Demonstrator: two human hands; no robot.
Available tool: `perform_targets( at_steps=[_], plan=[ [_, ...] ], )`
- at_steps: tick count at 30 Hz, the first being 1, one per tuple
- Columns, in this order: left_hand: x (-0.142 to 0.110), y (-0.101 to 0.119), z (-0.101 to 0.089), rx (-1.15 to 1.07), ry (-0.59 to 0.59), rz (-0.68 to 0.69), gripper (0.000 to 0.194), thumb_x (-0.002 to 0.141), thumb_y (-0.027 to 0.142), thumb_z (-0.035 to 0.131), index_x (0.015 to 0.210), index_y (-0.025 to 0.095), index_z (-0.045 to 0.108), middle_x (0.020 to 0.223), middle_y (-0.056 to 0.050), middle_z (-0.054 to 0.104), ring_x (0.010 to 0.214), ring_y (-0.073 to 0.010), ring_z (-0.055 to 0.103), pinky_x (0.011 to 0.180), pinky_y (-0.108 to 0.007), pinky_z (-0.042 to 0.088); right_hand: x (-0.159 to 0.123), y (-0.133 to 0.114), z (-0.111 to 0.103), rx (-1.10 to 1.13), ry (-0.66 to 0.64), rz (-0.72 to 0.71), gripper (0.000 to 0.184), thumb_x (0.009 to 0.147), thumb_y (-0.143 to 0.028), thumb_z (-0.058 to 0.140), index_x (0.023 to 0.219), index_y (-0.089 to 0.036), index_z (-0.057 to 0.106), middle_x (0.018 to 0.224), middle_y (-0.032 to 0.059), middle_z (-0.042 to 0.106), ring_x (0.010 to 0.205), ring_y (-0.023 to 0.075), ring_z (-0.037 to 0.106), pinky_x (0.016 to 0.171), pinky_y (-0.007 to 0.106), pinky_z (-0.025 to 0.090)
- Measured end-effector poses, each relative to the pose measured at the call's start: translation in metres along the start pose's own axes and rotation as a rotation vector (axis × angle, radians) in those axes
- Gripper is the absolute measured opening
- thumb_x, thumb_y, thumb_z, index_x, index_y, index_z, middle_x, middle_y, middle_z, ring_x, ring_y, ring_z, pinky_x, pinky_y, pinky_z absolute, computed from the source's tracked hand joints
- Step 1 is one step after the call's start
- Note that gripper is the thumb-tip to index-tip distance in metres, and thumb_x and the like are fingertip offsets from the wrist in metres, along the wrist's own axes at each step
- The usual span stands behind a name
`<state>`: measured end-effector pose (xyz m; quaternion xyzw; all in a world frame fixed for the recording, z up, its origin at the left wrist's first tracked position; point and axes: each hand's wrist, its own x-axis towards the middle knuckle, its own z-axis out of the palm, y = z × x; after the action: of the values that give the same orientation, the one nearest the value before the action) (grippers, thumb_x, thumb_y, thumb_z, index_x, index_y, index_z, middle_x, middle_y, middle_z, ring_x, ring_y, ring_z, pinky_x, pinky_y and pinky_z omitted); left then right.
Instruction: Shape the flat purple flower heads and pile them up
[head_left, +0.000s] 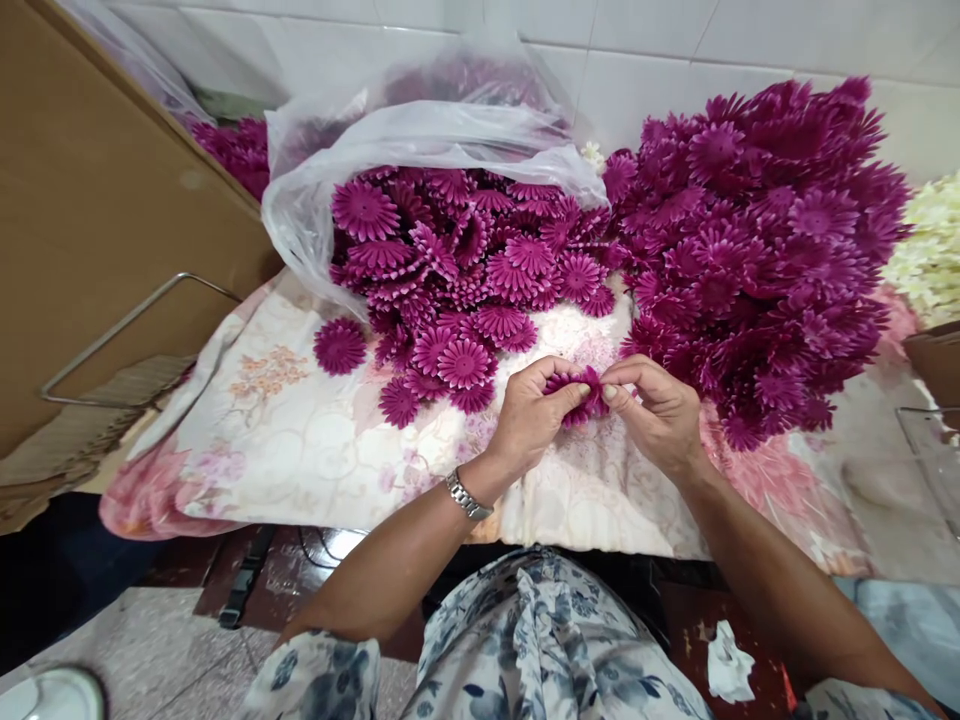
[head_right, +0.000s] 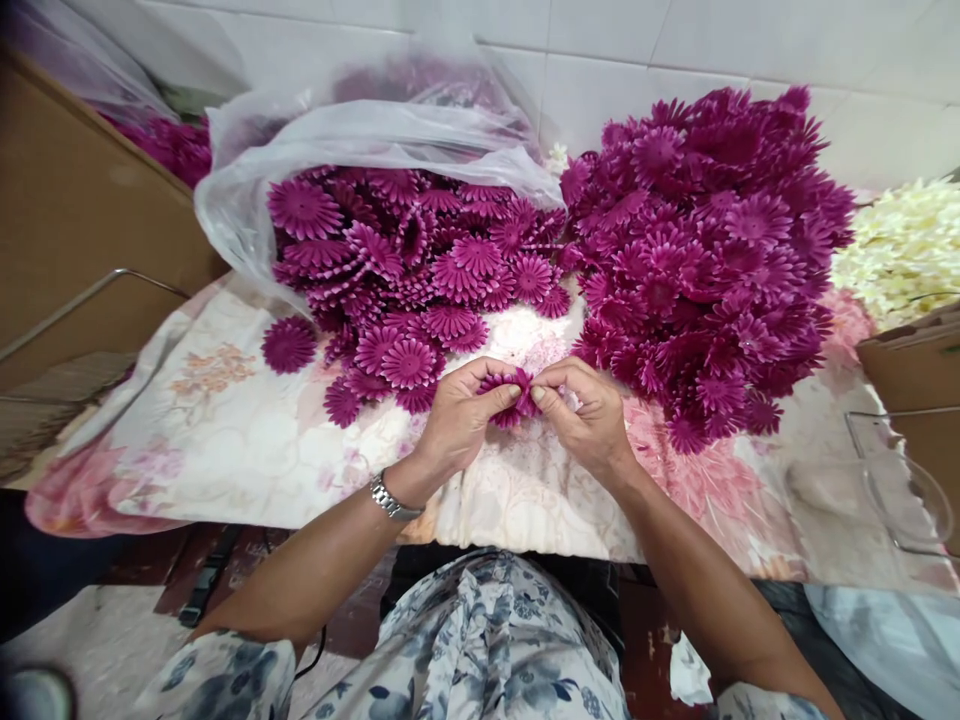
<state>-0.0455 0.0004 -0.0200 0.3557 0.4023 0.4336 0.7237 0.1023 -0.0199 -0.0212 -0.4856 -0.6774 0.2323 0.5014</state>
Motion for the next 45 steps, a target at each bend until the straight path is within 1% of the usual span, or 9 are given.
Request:
perform_targets(
  at_steps=[8,13,18,20,23,27,35,40,45],
  plan=[
    [-0.001,0.008,-0.003,-0.091,-0.003,-0.018,0.018,0.065,0.026,0.070,0.067,0.016,0.054,0.054,0.005,0.052,0.045,-0.0076,0.047,0.039,-0.020,0.039,0.002,0.002,-0.006,0.071,0.021,0.049,0.007,0.084,-0.018,0.058,0.079,-0.020,0.063,0.074,0.0002,0.059,0.071,0.0120,0.057,0.064,0.027,0.045],
    [-0.002,0.010,-0.004,-0.025,-0.102,-0.052,0.035,0.073,0.041,0.066,0.058,0.017,0.047,0.046,0.005,0.045,0.038,-0.0058,0.040,0.035,-0.020,0.028,0.003,0.003,-0.007,-0.224,0.068,-0.195,0.009,0.081,-0.013,0.061,0.086,-0.019,0.064,0.094,0.0078,0.064,0.091,0.0174,0.062,0.079,0.034,0.052],
    [-0.001,0.007,-0.003,0.095,-0.078,-0.050,0.023,0.070,0.036,0.068,0.068,0.015,0.059,0.047,0.007,0.045,0.037,-0.0044,0.037,0.036,-0.019,0.025,-0.001,0.004,-0.001,-0.413,0.020,-0.407,0.017,0.080,-0.014,0.061,0.094,-0.022,0.066,0.112,0.0115,0.064,0.102,0.0216,0.063,0.083,0.037,0.055],
    [-0.001,0.007,-0.003,0.091,-0.031,-0.041,0.018,0.069,0.031,0.068,0.069,0.015,0.061,0.047,0.007,0.046,0.036,-0.0047,0.036,0.036,-0.020,0.026,-0.002,0.002,0.000,-0.341,0.031,-0.298,0.024,0.081,-0.019,0.062,0.104,-0.022,0.063,0.110,0.0106,0.065,0.099,0.0200,0.063,0.083,0.037,0.055],
    [-0.001,0.007,-0.003,0.149,0.020,0.033,0.015,0.070,0.030,0.067,0.069,0.016,0.063,0.051,0.006,0.049,0.040,-0.0047,0.038,0.039,-0.020,0.028,-0.002,-0.001,0.002,-0.113,0.005,0.041,0.039,0.080,-0.032,0.065,0.116,-0.021,0.056,0.101,0.0075,0.066,0.087,0.0163,0.064,0.076,0.033,0.054],
    [-0.003,0.008,-0.002,0.294,0.010,0.166,0.011,0.072,0.027,0.066,0.070,0.016,0.066,0.059,0.004,0.055,0.048,-0.0049,0.042,0.046,-0.020,0.033,0.000,0.000,0.001,0.111,-0.036,0.259,0.018,0.079,-0.037,0.065,0.081,-0.019,0.063,0.071,-0.0011,0.062,0.064,0.0103,0.056,0.060,0.024,0.047],
    [-0.005,0.006,-0.004,0.243,-0.095,0.089,0.017,0.072,0.032,0.068,0.068,0.016,0.062,0.052,0.006,0.046,0.046,-0.0049,0.037,0.045,-0.019,0.028,0.003,-0.006,-0.008,0.064,-0.056,0.274,0.030,0.083,-0.042,0.057,0.067,-0.017,0.056,0.057,-0.0038,0.048,0.053,0.0076,0.042,0.051,0.022,0.035],
    [-0.005,0.003,-0.004,0.172,-0.129,0.036,0.019,0.071,0.032,0.068,0.067,0.016,0.061,0.050,0.006,0.045,0.044,-0.0045,0.036,0.043,-0.020,0.027,0.006,-0.013,-0.007,-0.044,-0.067,0.191,0.047,0.088,-0.045,0.048,0.052,-0.019,0.034,0.049,-0.0057,0.029,0.046,0.0057,0.028,0.044,0.022,0.022],
    [-0.005,0.006,-0.004,0.172,-0.149,0.008,0.024,0.072,0.033,0.067,0.061,0.016,0.054,0.047,0.006,0.044,0.040,-0.0045,0.036,0.040,-0.019,0.026,0.009,-0.016,-0.006,-0.204,-0.021,0.060,0.043,0.091,-0.038,0.044,0.054,-0.020,0.034,0.052,-0.0039,0.033,0.049,0.0073,0.034,0.048,0.024,0.026]
  ],
)
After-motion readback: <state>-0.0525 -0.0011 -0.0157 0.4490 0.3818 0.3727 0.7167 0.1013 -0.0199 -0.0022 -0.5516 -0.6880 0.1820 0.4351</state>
